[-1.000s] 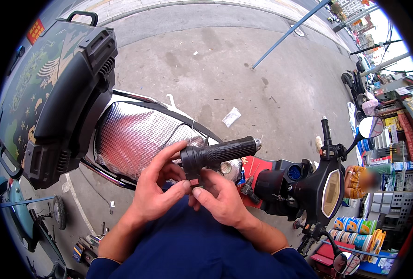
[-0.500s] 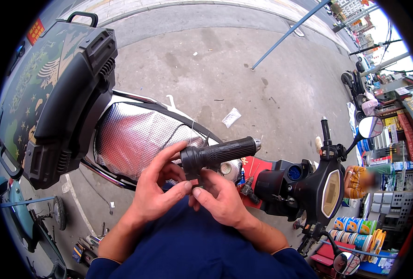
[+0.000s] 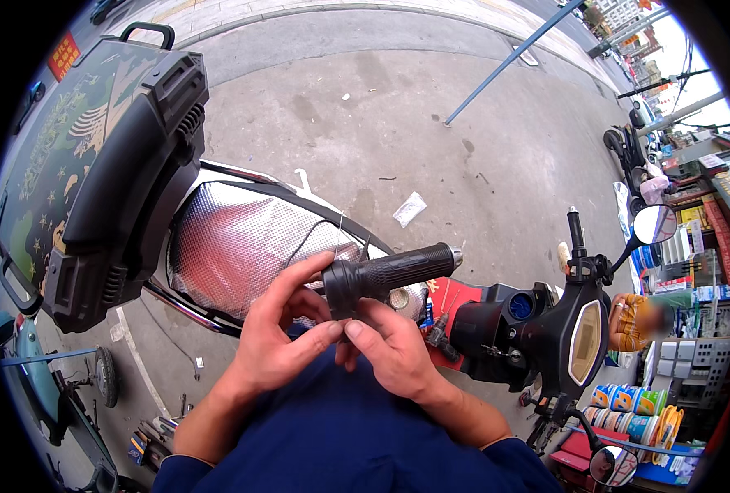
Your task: The person disassembles a scooter handlebar grip to access the internal wiring. They use a multimeter to test the electrical continuity of the wires and then use a screwdriver to adjust the internal components of the grip.
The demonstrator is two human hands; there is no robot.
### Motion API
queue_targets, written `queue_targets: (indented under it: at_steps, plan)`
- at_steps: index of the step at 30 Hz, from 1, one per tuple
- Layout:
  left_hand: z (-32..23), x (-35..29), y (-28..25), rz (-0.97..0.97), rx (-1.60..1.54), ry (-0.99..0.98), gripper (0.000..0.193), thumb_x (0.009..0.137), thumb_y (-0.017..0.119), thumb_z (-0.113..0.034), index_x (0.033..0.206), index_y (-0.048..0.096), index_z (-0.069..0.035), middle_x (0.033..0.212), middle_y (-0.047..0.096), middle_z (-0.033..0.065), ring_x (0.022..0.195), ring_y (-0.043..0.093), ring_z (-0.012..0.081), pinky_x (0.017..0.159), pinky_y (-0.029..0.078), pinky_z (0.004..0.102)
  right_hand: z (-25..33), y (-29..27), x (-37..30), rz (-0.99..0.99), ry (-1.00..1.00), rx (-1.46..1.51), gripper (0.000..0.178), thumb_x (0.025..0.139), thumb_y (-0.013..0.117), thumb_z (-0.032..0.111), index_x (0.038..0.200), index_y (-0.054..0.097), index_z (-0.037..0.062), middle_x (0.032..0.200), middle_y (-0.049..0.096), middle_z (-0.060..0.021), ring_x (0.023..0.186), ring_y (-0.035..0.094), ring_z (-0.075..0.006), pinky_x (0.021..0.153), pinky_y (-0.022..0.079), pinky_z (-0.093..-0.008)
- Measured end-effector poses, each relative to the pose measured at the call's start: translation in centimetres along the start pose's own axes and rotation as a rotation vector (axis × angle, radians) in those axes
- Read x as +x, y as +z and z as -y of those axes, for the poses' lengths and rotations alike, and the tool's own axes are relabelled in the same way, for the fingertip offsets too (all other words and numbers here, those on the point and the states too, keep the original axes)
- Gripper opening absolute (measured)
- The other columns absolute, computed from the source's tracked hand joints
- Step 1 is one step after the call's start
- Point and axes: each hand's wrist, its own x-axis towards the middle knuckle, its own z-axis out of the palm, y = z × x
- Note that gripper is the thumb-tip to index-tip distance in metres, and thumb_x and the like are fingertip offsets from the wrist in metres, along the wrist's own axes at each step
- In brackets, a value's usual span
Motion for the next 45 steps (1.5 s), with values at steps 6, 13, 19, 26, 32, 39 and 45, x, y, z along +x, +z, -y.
queue_targets:
  at_steps: [6, 13, 19, 26, 32, 39, 45]
  plan:
    - [0.1, 0.0, 0.0, 0.013, -0.035, 0.005, 0.07, 0.081, 0.067, 0.003, 0.145, 0.039, -0.002, 0.091, 0.063, 0.007, 0.083, 0.063, 0.0112, 0.079, 0.052, 0.0268, 0.4, -0.1, 0.0, -0.036, 0.022, -0.055, 0.032, 0.102, 0.046, 0.019, 0.123, 0.054, -0.0043, 0.094, 0.062, -0.0089, 0.076, 0.063, -0.0141, 0.063, 0.052, -0.0273]
    - [0.0, 0.0, 0.1, 0.011, -0.028, -0.007, 0.068, 0.082, 0.064, 0.003, 0.145, 0.038, -0.002, 0.088, 0.064, 0.0071, 0.081, 0.064, 0.0114, 0.079, 0.052, 0.0275, -0.4, 0.0, -0.1, -0.021, -0.004, 0.05, 0.029, 0.097, 0.049, 0.009, 0.122, 0.051, -0.0046, 0.102, 0.06, -0.0099, 0.081, 0.062, -0.0156, 0.067, 0.052, -0.029]
    - [0.1, 0.0, 0.1, 0.013, -0.035, 0.006, 0.068, 0.082, 0.064, 0.003, 0.145, 0.039, -0.002, 0.087, 0.064, 0.007, 0.08, 0.064, 0.0114, 0.079, 0.052, 0.0273, -0.1, 0.1, -0.1, -0.018, 0.019, 0.071, 0.027, 0.096, 0.049, 0.007, 0.121, 0.05, -0.0042, 0.102, 0.059, -0.0102, 0.082, 0.062, -0.0158, 0.068, 0.052, -0.0295]
    - [0.3, 0.1, 0.1, 0.016, 0.005, 0.03, 0.067, 0.081, 0.064, 0.004, 0.144, 0.041, -0.002, 0.086, 0.064, 0.0067, 0.08, 0.064, 0.011, 0.078, 0.052, 0.0261, -0.5, 0.0, 0.0, -0.04, 0.014, 0.095, 0.032, 0.097, 0.058, 0.013, 0.124, 0.051, -0.0032, 0.097, 0.06, -0.0039, 0.077, 0.06, -0.0084, 0.065, 0.05, -0.0229]
    - [0.3, 0.1, 0.1, 0.016, 0.041, 0.076, 0.068, 0.08, 0.064, 0.006, 0.143, 0.041, -0.002, 0.086, 0.064, 0.0067, 0.08, 0.065, 0.0109, 0.076, 0.053, 0.0255, -0.7, 0.2, 0.0, -0.068, -0.008, 0.077, 0.031, 0.096, 0.06, 0.014, 0.121, 0.053, -0.0031, 0.094, 0.059, -0.0032, 0.074, 0.06, -0.0078, 0.062, 0.05, -0.0226]
    - [0.5, 0.0, 0.0, 0.013, 0.048, 0.081, 0.067, 0.08, 0.064, 0.006, 0.143, 0.042, -0.002, 0.086, 0.064, 0.0064, 0.078, 0.065, 0.0106, 0.075, 0.053, 0.025, -0.6, 0.4, 0.0, -0.087, 0.011, 0.069, 0.032, 0.095, 0.061, 0.013, 0.121, 0.053, -0.0041, 0.093, 0.059, -0.0037, 0.072, 0.06, -0.0079, 0.061, 0.051, -0.0229]
    - [0.6, 0.2, 0.0, 0.006, 0.035, 0.063, 0.066, 0.08, 0.064, 0.006, 0.143, 0.042, -0.001, 0.085, 0.063, 0.006, 0.078, 0.064, 0.0104, 0.075, 0.053, 0.0247, -1.0, 0.3, 0.3, -0.081, 0.008, 0.102, 0.032, 0.095, 0.061, 0.013, 0.121, 0.052, -0.0048, 0.093, 0.06, -0.0043, 0.073, 0.06, -0.0082, 0.061, 0.051, -0.0229]
